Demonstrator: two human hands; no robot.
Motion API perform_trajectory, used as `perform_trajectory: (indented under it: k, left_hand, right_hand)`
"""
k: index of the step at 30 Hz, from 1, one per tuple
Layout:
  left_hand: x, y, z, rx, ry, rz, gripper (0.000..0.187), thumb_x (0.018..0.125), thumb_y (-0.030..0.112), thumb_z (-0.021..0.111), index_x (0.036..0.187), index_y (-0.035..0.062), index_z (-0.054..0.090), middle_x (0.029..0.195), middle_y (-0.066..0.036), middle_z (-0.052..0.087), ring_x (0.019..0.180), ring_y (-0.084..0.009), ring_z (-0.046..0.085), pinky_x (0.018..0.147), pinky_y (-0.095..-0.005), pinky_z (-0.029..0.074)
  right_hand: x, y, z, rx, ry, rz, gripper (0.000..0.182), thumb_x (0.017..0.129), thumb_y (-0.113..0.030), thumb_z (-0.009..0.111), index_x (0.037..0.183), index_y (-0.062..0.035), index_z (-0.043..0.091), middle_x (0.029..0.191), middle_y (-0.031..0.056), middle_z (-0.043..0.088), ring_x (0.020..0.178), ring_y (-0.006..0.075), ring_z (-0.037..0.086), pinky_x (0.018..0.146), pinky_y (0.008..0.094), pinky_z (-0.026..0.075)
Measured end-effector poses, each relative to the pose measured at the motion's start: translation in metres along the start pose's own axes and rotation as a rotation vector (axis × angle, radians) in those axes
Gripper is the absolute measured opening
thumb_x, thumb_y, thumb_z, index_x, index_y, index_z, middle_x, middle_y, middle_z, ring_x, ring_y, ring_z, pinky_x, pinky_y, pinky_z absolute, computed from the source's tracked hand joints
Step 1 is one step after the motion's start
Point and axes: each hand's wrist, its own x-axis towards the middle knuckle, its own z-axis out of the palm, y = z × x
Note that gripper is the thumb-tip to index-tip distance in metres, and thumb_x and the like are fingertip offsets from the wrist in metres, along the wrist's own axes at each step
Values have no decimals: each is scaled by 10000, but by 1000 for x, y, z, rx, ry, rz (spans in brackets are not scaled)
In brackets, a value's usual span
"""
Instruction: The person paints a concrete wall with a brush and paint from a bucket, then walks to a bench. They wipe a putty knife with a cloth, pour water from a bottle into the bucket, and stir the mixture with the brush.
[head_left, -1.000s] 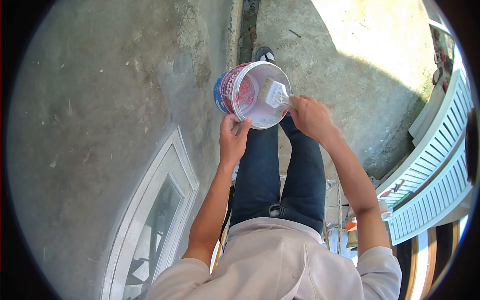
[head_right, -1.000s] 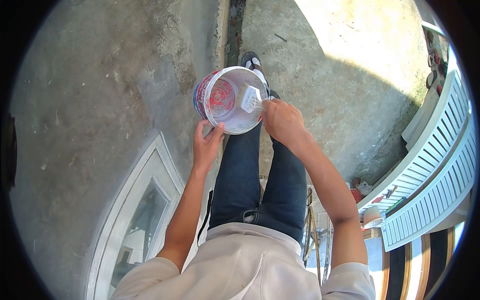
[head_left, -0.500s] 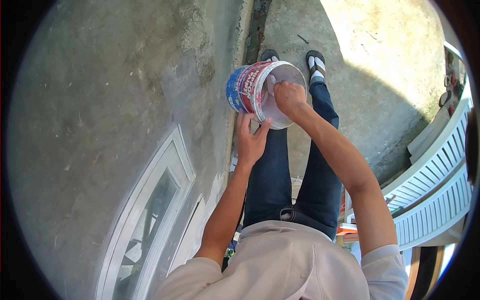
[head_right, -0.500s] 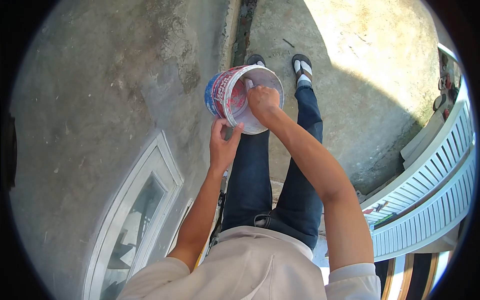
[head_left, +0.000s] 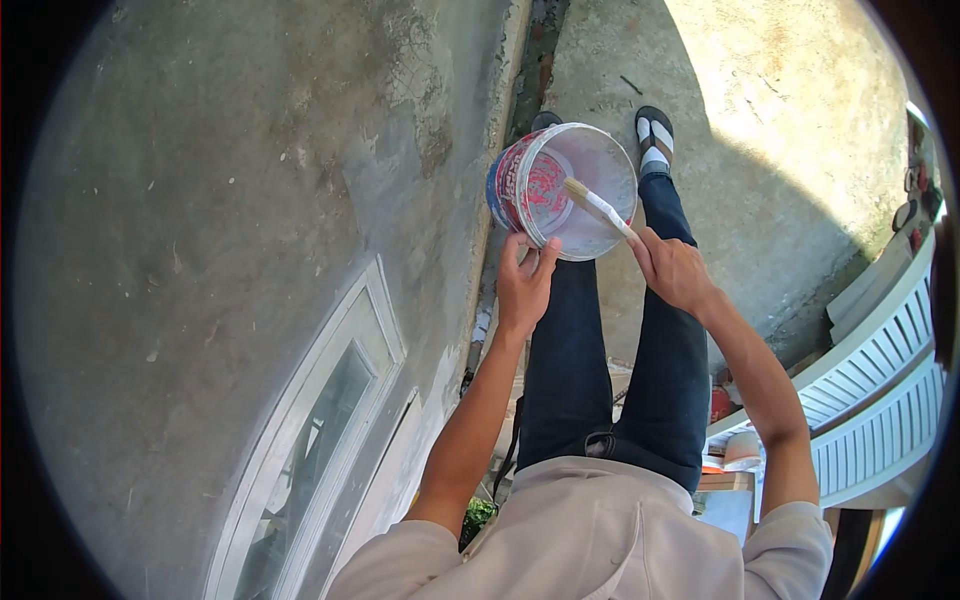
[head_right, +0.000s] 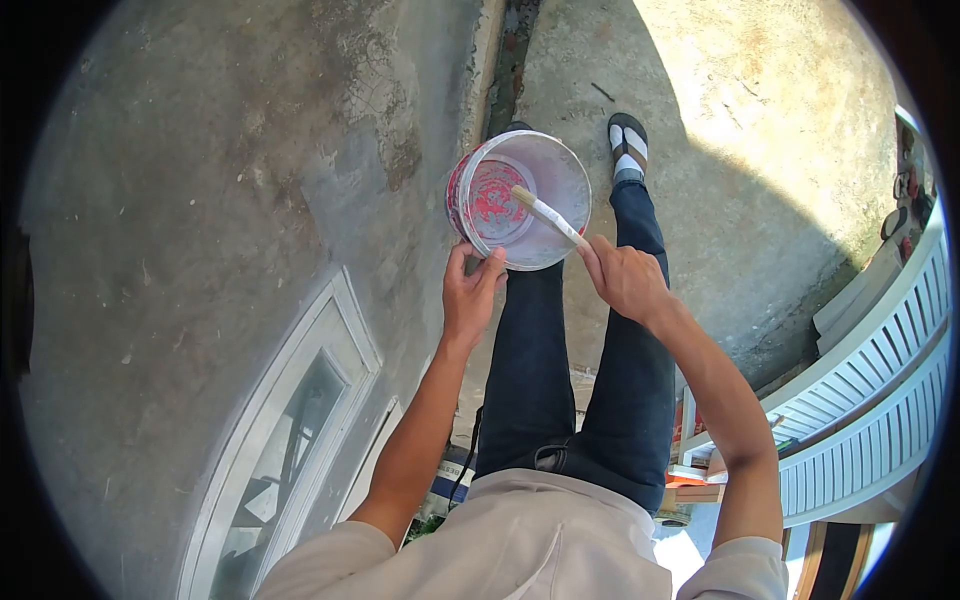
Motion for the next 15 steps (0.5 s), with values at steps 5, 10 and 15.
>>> perform_trajectory:
  k: [5, 10, 15]
  left_hand:
    - [4, -8, -20, 85, -13, 172, 240, 942, 165, 685, 997, 5, 515, 1127, -66, 517, 1028, -138, 515, 962, -314, 463]
    - [5, -14, -38, 53, 3, 98, 256, 947, 180, 682, 1012, -3, 516, 1147, -81, 528, 1028, -139, 528, 953, -301, 468]
    - [0, -31, -70, 85, 23, 17, 267, 961, 194, 659, 1069, 38, 472, 1109, -55, 557, 1002, -134, 594, 911, -331, 513]
  right_hand:
    - [12, -19, 4, -72, -35, -22, 325, 1031, -345, 460, 869, -77, 549, 537, 144, 575, 500, 355, 604, 471, 472, 479]
    - [22, -25, 10, -48, -71, -63, 334, 1034, -350, 452, 927, -58, 574, 564, 162, 587, 540, 381, 611, 513, 482, 487]
    - [50, -39, -24, 386, -214, -67, 329, 1035, -336, 475, 971, -29, 575, 618, 205, 572, 610, 412, 605, 571, 485, 448]
